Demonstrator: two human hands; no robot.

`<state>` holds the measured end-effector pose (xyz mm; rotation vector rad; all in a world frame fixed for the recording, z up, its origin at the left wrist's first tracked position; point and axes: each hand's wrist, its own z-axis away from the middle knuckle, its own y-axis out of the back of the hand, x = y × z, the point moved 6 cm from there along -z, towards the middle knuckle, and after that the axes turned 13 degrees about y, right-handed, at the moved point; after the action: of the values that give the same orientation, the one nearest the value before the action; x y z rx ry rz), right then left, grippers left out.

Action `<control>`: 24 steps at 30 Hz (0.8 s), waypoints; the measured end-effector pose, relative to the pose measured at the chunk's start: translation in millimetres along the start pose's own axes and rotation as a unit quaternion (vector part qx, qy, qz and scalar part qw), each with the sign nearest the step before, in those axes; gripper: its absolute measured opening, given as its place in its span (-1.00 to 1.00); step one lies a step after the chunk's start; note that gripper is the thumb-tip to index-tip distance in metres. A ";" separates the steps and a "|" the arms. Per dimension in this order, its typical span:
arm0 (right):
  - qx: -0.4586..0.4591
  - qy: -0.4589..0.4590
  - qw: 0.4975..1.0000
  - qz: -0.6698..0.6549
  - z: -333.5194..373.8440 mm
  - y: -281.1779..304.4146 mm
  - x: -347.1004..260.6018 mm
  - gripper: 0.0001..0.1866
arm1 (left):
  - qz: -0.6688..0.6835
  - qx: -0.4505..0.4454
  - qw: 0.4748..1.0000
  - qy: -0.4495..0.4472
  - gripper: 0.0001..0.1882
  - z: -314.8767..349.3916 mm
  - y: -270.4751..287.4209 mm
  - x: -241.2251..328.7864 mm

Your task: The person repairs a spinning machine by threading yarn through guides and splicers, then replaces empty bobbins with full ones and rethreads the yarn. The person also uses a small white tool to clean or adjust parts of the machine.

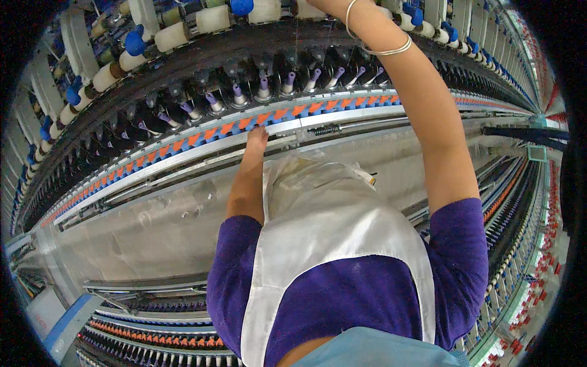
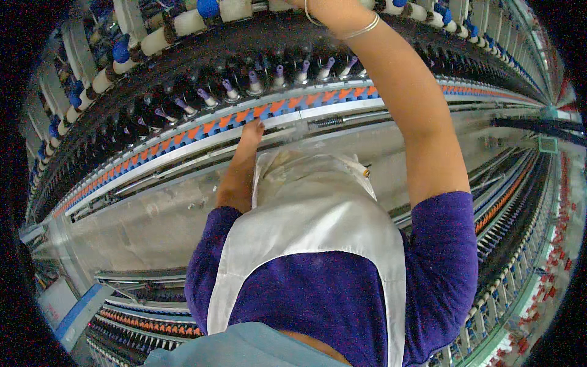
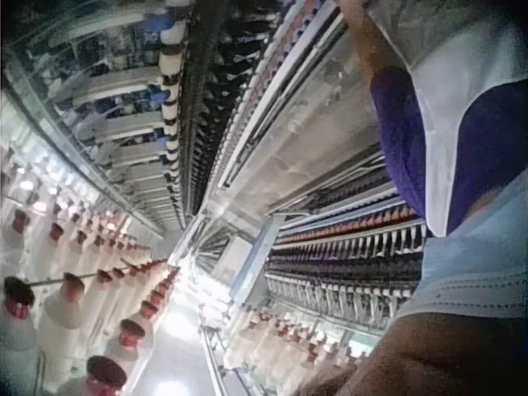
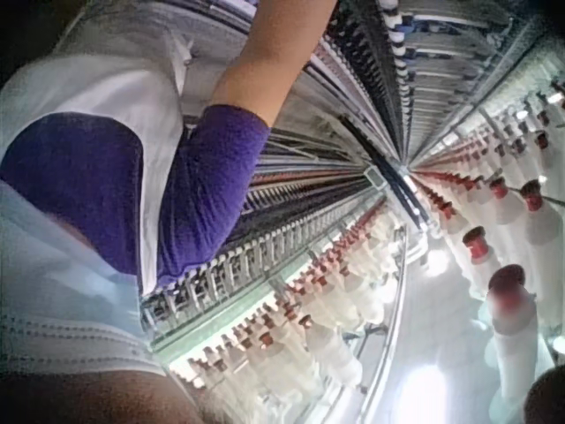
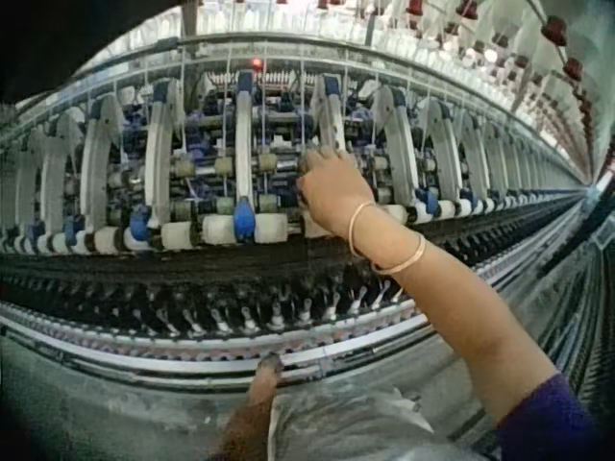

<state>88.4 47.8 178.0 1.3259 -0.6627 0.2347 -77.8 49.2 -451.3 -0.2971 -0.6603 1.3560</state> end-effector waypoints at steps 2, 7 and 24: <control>0.041 -0.001 0.999 -0.028 0.5 -3.9 1.0 -0.73 | 0.106 -0.074 0.992 -0.013 -0.78 -15.6 -1.2 2.0; 0.274 -0.023 0.959 -0.071 5.6 1.5 7.8 -0.86 | 0.140 -0.081 0.984 -0.069 -0.86 25.9 -23.0 10.9; 0.711 0.108 0.657 -0.227 65.4 17.6 19.8 -0.84 | -0.384 0.200 0.626 -0.648 -0.78 324.1 -291.1 144.7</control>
<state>74.6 -13.7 209.7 2.8594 0.2740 0.5383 -27.0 70.6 4.5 1.3722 -1.3959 0.6115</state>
